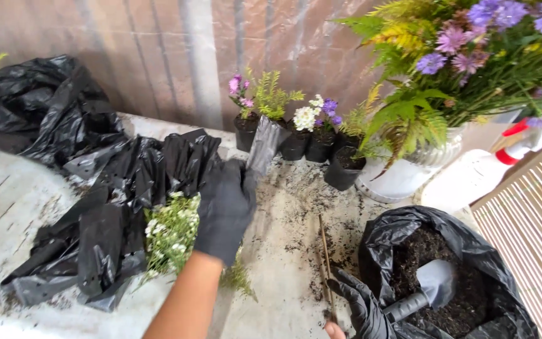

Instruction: The person fills small black plastic bags with soil using a trowel and a wooden stick. They then place small green plants into the soil-filled bags and arrange them in a row on the table.

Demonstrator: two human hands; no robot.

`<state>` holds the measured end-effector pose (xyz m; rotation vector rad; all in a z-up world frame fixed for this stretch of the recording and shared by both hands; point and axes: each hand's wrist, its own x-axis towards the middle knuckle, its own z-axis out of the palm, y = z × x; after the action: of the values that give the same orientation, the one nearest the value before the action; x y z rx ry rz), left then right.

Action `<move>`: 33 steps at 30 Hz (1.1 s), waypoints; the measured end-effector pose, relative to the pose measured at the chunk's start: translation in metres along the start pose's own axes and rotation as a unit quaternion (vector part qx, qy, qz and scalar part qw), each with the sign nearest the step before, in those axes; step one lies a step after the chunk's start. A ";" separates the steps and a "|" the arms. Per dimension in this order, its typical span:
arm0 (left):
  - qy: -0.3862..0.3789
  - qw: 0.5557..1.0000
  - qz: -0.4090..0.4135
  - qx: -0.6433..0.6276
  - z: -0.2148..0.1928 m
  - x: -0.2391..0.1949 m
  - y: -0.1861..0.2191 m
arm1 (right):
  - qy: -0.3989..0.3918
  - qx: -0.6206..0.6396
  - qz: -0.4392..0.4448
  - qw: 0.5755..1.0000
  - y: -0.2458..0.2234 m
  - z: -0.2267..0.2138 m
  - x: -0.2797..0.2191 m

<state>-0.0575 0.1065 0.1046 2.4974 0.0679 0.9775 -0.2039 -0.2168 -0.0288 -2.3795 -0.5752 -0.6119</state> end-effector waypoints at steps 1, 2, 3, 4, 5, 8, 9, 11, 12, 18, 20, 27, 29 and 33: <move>-0.035 0.990 -0.018 -0.134 -0.013 -0.003 0.017 | 0.007 -0.009 0.000 1.000 -0.037 -0.016 0.055; -0.037 0.990 -0.012 -0.136 -0.001 -0.012 0.024 | 0.012 -0.011 0.003 1.000 -0.053 -0.024 0.067; -0.070 0.950 -0.030 -0.303 0.010 -0.023 0.030 | 0.039 0.002 0.037 0.999 -0.071 -0.033 0.077; -0.102 0.881 -0.048 -0.460 0.021 -0.036 0.035 | 0.067 0.015 0.071 0.995 -0.088 -0.040 0.087; -0.107 0.880 -0.048 -0.461 0.029 -0.045 0.039 | 0.068 0.015 0.076 0.995 -0.078 -0.039 0.100; -0.146 0.813 -0.072 -0.559 0.054 -0.072 0.043 | 0.151 0.187 -0.019 0.970 -0.053 -0.035 0.137; -0.139 0.835 -0.081 -0.526 0.063 -0.078 0.041 | 0.193 0.133 -0.040 0.971 -0.050 -0.034 0.149; -0.134 0.855 -0.091 -0.493 0.070 -0.085 0.038 | 0.233 0.075 -0.059 0.968 -0.046 -0.027 0.160; -0.117 0.876 -0.022 -0.467 0.068 -0.085 0.038 | 0.229 0.090 -0.040 0.968 -0.045 -0.023 0.159; -0.057 0.916 0.096 -0.386 0.085 -0.090 0.027 | 0.207 -0.027 0.098 0.973 -0.037 0.001 0.137; -0.045 0.919 0.109 -0.376 0.089 -0.092 0.027 | 0.205 -0.039 0.127 0.970 -0.035 0.003 0.137; -0.012 0.926 0.119 -0.357 0.090 -0.099 0.024 | 0.241 -0.016 0.069 0.968 -0.020 0.010 0.137; -0.002 0.929 0.118 -0.351 0.090 -0.100 0.024 | 0.246 -0.003 0.064 0.967 -0.018 0.012 0.136; -0.025 0.945 0.037 -0.323 0.103 -0.107 0.018 | 0.208 -0.143 0.138 0.958 -0.048 0.007 0.139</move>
<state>-0.0717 0.0279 -0.0221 1.9230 -0.3169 0.7976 -0.1163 -0.1423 0.0639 -2.4250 0.0326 -1.0871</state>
